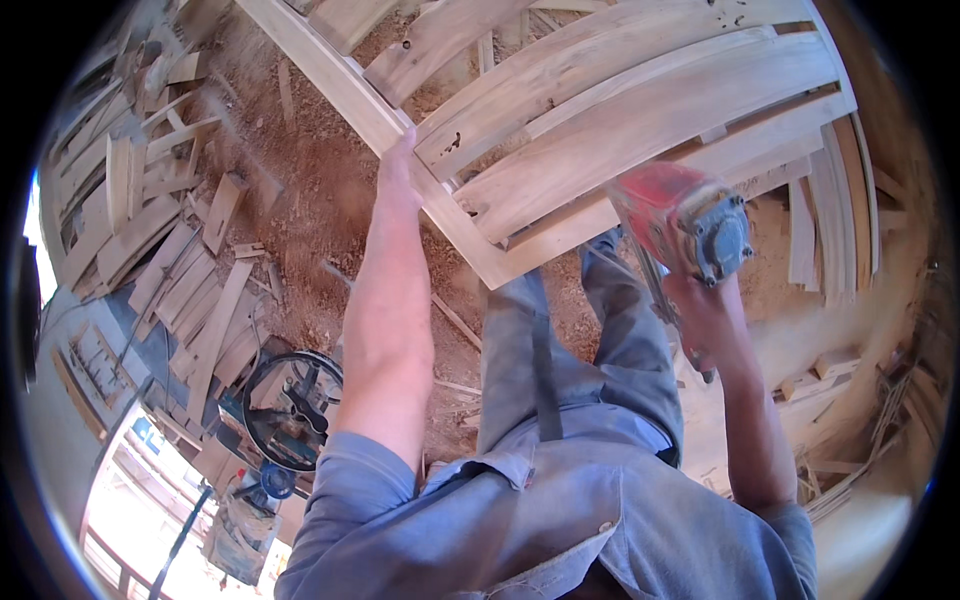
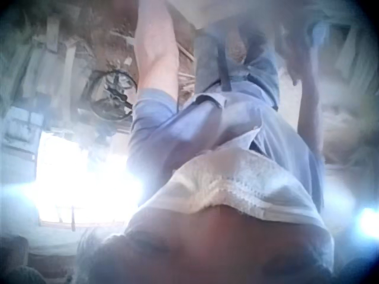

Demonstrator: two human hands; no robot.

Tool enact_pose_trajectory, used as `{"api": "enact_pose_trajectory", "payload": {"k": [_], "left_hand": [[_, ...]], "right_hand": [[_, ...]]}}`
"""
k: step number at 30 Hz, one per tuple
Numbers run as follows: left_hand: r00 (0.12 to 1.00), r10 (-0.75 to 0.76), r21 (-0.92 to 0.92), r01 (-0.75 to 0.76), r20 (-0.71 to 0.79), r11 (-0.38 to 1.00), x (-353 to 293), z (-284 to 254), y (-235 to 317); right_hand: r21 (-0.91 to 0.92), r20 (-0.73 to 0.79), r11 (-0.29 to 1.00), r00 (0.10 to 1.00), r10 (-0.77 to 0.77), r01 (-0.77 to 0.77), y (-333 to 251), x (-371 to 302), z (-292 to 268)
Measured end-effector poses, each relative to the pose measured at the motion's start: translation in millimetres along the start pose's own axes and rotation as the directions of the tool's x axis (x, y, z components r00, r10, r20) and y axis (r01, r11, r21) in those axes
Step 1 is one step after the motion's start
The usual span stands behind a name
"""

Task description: The person uses a pneumatic nail gun to attach wooden planks to a rectangular wooden frame. They position each plank, secure it with nails, and occasionally adjust the pieces to ensure alignment. The process involves repetitive handling of planks and tool operation to build up the structure.

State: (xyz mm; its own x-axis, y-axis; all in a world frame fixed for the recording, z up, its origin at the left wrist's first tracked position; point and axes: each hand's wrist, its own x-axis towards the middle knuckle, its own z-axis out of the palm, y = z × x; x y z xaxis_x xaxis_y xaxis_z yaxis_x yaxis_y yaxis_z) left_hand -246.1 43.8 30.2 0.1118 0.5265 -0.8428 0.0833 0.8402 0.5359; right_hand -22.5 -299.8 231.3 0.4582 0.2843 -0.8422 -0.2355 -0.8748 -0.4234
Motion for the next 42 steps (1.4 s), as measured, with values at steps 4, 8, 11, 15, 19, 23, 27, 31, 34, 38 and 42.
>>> {"api": "enact_pose_trajectory", "payload": {"k": [4,8,11,15,19,23,27,31,34,38,42], "left_hand": [[0.999,-0.03,-0.102,0.027,-0.029,0.994,17.2,-12.7,-1.6],[0.994,-0.092,-0.135,0.082,-0.066,0.987,27.5,-1.4,16.5],[0.981,-0.14,-0.084,0.129,-0.134,0.988,13.6,-2.4,16.5],[0.971,-0.114,-0.055,0.104,-0.211,0.993,23.4,-9.7,17.2],[0.979,-0.134,-0.144,0.112,-0.155,0.983,39.5,-18.6,11.2],[0.984,-0.109,-0.084,0.098,-0.143,0.992,28.4,-13.2,18.5],[0.997,-0.009,-0.123,-0.001,-0.079,0.992,41.0,-22.3,3.9],[0.991,-0.037,-0.08,0.027,-0.132,0.996,42.2,-20.3,1.1],[0.986,-0.053,-0.065,0.043,-0.156,0.997,43.6,-19.4,1.6],[0.982,-0.063,-0.046,0.055,-0.177,0.997,44.4,-18.9,-1.2],[0.979,-0.068,-0.022,0.065,-0.194,0.998,45.2,-17.5,-2.6]], "right_hand": [[0.01,-0.019,0.999,0.999,0.046,-0.045,-39.0,-7.1,41.6],[-0.008,-0.024,0.982,0.982,-0.187,0.187,-64.7,20.5,98.4],[0.095,0.021,0.992,0.996,-0.087,0.085,-90.6,20.7,137.0],[0.329,0.107,0.943,0.991,-0.082,0.042,-127.9,33.1,185.7],[0.451,0.088,0.889,0.995,0.05,-0.085,-160.3,35.7,220.1],[0.43,0.08,0.899,0.995,0.054,-0.083,-165.6,41.9,230.3],[0.368,0.076,0.927,0.996,0.046,-0.071,-167.0,49.1,242.4],[0.317,0.052,0.943,0.995,0.086,-0.099,-170.0,50.6,247.3],[0.275,0.056,0.954,0.993,0.105,-0.116,-170.4,52.9,249.4],[0.28,0.098,0.946,0.985,0.141,-0.163,-170.3,50.6,253.0],[0.294,0.052,0.945,0.989,0.137,-0.146,-167.0,50.4,263.1]]}}
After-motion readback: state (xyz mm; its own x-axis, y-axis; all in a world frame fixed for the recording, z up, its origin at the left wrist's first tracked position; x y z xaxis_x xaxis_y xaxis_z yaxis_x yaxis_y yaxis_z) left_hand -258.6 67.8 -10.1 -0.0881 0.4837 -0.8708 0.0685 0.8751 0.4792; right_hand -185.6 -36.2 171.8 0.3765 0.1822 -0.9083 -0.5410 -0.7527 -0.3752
